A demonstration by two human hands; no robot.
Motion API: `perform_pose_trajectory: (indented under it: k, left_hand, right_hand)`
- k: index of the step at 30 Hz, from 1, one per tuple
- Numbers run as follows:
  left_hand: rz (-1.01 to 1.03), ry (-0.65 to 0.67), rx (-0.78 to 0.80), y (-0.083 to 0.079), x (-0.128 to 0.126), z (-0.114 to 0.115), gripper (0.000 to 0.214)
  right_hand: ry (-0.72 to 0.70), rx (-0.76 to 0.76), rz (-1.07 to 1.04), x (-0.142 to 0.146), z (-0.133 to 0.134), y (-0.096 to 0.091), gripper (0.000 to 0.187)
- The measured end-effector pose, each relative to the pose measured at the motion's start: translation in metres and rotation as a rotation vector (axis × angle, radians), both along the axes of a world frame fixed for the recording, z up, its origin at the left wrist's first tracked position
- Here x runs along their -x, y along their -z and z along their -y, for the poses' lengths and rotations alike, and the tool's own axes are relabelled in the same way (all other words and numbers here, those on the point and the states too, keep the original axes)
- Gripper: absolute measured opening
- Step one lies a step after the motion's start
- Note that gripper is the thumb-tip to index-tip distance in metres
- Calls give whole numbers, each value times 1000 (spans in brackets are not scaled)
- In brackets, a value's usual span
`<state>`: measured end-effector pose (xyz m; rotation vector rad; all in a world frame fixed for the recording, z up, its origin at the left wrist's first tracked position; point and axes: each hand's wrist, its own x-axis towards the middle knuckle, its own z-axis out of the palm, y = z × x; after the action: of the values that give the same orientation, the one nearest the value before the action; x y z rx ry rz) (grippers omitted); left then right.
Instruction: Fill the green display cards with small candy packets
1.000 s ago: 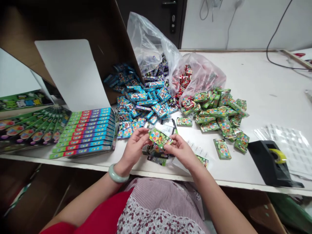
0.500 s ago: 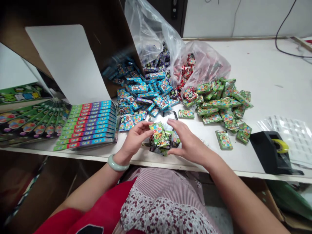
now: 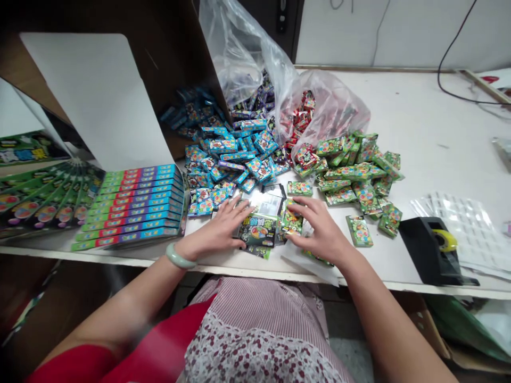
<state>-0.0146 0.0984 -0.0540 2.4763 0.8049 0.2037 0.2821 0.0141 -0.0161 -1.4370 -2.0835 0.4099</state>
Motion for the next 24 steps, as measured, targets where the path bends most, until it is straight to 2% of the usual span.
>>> perform_pose_trajectory:
  k: [4, 8, 13, 16, 18, 21, 24]
  left_hand:
    - [-121, 103, -80, 2, -7, -2, 106]
    - [-149, 81, -147, -3, -9, 6, 93]
    - [-31, -24, -208, -20, 2, 8, 84]
    - [29, -6, -221, -31, 7, 6, 85]
    - [59, 12, -237, -36, 9, 4, 86]
    - [87, 46, -250, -36, 10, 4, 85]
    - [120, 72, -229, -32, 9, 5, 88]
  right_hand:
    - [73, 19, 13, -6, 1, 5, 54]
    - [130, 14, -2, -7, 1, 10, 59]
    - [77, -31, 32, 4, 1, 4, 60]
    - [30, -102, 124, 14, -1, -5, 58]
    - [-35, -94, 190, 18, -3, -12, 57]
    - [-155, -26, 261, 21, -3, -21, 57]
    - [-233, 39, 246, 21, -3, -26, 58]
